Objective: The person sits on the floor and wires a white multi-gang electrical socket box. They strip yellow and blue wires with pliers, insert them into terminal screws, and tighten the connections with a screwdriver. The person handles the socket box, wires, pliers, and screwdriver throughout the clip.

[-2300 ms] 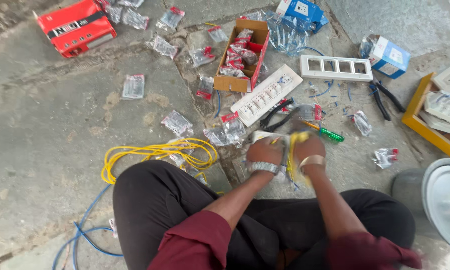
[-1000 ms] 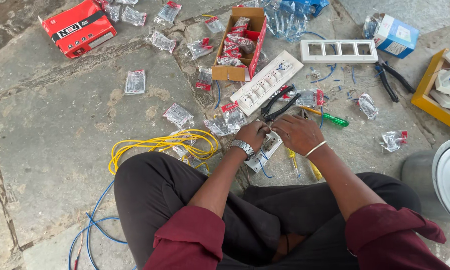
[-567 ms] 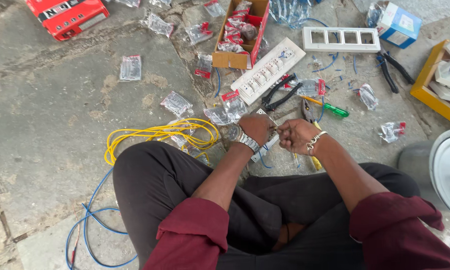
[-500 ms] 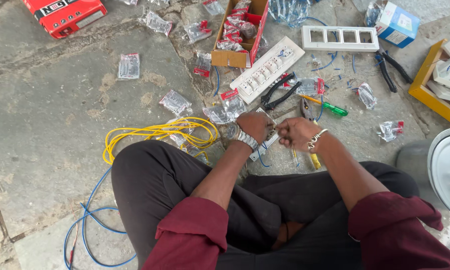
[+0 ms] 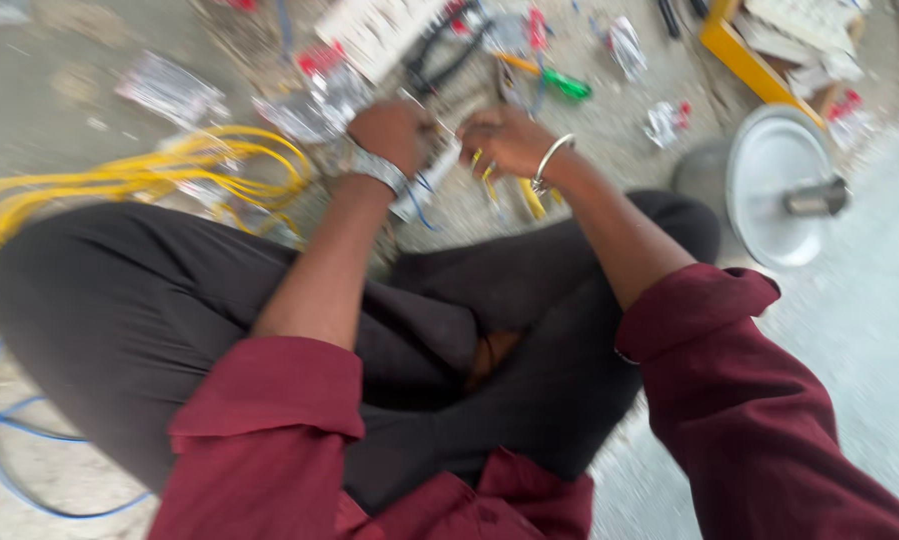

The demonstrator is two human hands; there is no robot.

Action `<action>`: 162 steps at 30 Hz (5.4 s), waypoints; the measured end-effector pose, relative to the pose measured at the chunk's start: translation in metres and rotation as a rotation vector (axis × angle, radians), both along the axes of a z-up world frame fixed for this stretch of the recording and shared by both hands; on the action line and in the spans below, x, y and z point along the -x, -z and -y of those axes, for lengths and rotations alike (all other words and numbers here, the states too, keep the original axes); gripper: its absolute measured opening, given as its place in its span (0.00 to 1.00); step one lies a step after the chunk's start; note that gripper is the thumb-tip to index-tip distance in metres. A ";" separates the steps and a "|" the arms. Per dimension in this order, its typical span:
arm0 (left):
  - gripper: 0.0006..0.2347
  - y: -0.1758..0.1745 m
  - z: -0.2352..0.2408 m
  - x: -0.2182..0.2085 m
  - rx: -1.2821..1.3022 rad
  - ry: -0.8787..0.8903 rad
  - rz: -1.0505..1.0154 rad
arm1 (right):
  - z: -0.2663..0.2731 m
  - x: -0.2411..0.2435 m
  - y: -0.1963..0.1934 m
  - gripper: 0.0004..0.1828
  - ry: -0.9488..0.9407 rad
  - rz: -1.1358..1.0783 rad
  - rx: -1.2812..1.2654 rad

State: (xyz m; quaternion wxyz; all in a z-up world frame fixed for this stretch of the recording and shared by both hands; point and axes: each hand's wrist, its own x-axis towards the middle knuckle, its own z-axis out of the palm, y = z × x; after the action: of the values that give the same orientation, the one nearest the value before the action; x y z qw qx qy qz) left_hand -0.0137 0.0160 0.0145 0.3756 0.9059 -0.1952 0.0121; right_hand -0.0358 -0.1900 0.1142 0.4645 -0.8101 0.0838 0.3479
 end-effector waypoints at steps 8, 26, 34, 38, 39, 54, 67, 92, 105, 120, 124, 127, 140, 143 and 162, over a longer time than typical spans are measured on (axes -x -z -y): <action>0.07 -0.027 -0.005 -0.007 0.101 -0.106 -0.170 | 0.212 0.216 -0.139 0.11 0.659 1.030 0.399; 0.08 -0.013 0.008 -0.012 0.071 -0.112 -0.324 | 0.228 0.362 0.080 0.26 0.849 0.403 0.262; 0.10 -0.002 0.008 -0.013 0.028 -0.102 -0.309 | 0.224 0.356 0.094 0.28 0.668 0.374 1.092; 0.12 0.005 0.009 -0.014 0.024 -0.081 -0.250 | 0.253 0.367 0.076 0.28 0.292 0.441 1.150; 0.11 0.004 0.009 -0.013 0.005 -0.069 -0.242 | 0.259 0.369 0.072 0.28 0.185 0.397 1.173; 0.11 -0.026 -0.003 -0.005 -0.047 -0.020 -0.297 | 0.264 0.348 0.023 0.67 0.318 0.052 0.952; 0.12 -0.028 -0.001 -0.008 -0.092 -0.006 -0.293 | 0.253 0.348 0.019 0.64 0.317 0.047 0.962; 0.13 -0.019 -0.001 -0.008 -0.015 -0.023 -0.263 | 0.252 0.355 0.030 0.59 0.336 0.178 1.012; 0.13 -0.017 0.000 -0.008 -0.004 -0.031 -0.284 | 0.235 0.352 0.018 0.52 0.423 0.205 1.017; 0.11 -0.015 -0.009 -0.012 0.025 -0.012 -0.235 | 0.252 0.297 -0.067 0.44 0.465 -0.083 0.892; 0.11 -0.013 -0.012 -0.011 0.059 -0.039 -0.312 | 0.251 0.303 -0.059 0.39 0.419 -0.133 0.938; 0.11 0.006 -0.012 -0.017 0.095 -0.037 -0.251 | 0.251 0.308 -0.047 0.34 0.489 -0.099 0.918; 0.08 0.006 -0.003 -0.015 0.064 -0.123 -0.265 | 0.034 0.025 -0.119 0.16 -0.251 1.086 0.449; 0.09 -0.007 -0.007 -0.008 0.038 -0.123 -0.235 | -0.022 -0.003 -0.072 0.31 -0.514 1.100 0.523; 0.09 -0.043 -0.019 -0.005 -0.129 -0.090 -0.378 | -0.037 -0.004 -0.019 0.07 -0.557 0.864 0.624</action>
State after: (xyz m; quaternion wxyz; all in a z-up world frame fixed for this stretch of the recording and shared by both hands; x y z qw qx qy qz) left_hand -0.0087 0.0352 0.0577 0.3457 0.9221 -0.0808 -0.1541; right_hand -0.0316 -0.1529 0.1328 0.0881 -0.9677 -0.2299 0.0546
